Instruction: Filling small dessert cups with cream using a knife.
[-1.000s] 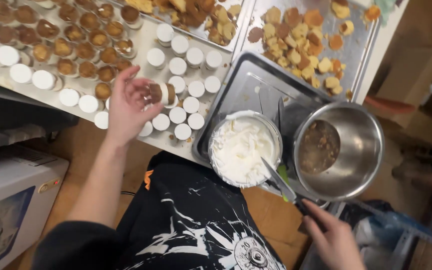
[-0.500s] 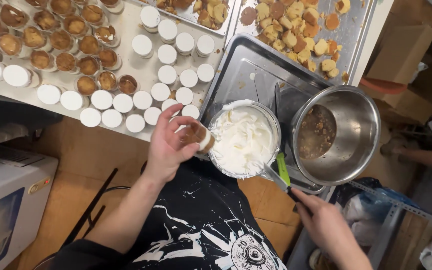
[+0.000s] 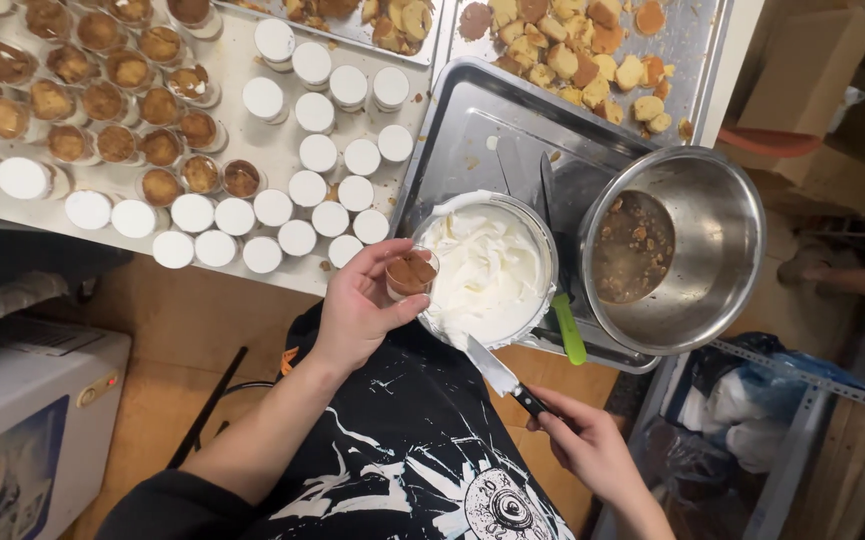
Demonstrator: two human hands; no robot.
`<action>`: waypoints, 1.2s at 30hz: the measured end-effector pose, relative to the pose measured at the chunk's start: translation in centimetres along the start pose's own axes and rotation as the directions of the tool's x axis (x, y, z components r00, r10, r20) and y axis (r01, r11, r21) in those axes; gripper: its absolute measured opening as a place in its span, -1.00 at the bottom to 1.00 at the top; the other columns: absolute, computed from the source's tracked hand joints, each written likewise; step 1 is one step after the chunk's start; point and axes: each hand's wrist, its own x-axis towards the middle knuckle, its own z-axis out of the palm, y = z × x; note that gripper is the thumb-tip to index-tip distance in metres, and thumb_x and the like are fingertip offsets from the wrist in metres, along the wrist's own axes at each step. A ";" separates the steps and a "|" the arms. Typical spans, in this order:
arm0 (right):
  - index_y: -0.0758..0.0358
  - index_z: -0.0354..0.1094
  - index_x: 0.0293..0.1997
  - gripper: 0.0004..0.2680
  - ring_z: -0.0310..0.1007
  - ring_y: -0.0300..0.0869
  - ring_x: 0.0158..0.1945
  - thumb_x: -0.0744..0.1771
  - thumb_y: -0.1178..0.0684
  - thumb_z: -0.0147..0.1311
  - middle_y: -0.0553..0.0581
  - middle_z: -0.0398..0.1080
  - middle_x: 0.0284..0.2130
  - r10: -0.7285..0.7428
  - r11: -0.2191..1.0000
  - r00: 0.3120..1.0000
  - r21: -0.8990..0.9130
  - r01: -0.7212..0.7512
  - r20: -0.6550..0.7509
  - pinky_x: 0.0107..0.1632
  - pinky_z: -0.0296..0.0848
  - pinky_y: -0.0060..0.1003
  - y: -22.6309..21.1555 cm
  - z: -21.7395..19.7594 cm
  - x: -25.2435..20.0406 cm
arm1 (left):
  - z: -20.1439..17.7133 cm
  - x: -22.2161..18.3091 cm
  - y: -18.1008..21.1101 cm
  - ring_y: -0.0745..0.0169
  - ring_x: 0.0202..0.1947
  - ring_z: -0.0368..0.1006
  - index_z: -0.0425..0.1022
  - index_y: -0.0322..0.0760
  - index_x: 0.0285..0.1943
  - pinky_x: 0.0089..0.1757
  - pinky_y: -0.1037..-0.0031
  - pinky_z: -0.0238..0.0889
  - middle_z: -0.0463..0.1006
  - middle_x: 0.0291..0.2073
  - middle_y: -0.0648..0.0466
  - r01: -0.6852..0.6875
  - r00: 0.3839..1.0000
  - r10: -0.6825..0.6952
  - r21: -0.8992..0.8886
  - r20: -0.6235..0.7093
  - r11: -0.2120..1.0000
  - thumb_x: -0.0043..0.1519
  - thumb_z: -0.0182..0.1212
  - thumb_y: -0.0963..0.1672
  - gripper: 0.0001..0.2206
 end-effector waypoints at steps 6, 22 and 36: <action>0.40 0.37 0.26 -0.66 0.17 -0.32 -0.66 0.32 0.29 -0.01 0.27 0.55 -0.31 -0.097 0.964 0.983 0.232 0.131 -0.153 -0.63 0.08 -0.43 0.7 -0.8 -2.0 | -0.3 0.7 1.3 0.20 0.18 0.46 0.18 -0.42 0.38 0.19 0.38 0.35 0.49 0.21 -0.12 -0.057 0.998 0.055 0.191 0.012 0.980 0.09 0.45 -0.28 -0.33; 0.46 0.44 -0.02 -0.72 0.57 -0.16 -0.20 0.20 0.36 0.24 0.30 0.48 -0.17 -0.883 0.467 0.363 -0.641 0.608 -0.298 -0.14 0.50 -0.43 -3.7 3.1 -4.9 | 6.2 1.4 3.4 0.28 0.16 0.46 0.16 -0.29 0.45 0.17 0.42 0.38 0.53 0.14 -0.04 0.061 0.942 -0.093 0.109 0.322 0.992 0.00 0.58 -0.22 -0.18; 0.33 0.45 0.03 -0.60 0.57 -0.13 -0.07 0.11 0.33 0.25 0.21 0.49 -0.11 -0.773 0.332 0.631 -0.810 0.484 0.060 0.00 0.52 -0.32 6.7 -8.4 -6.2 | 5.4 2.0 5.1 0.25 0.20 0.47 0.10 -0.33 0.43 0.15 0.40 0.42 0.53 0.21 -0.08 -0.093 0.955 0.051 0.133 0.291 0.987 0.02 0.55 -0.28 -0.19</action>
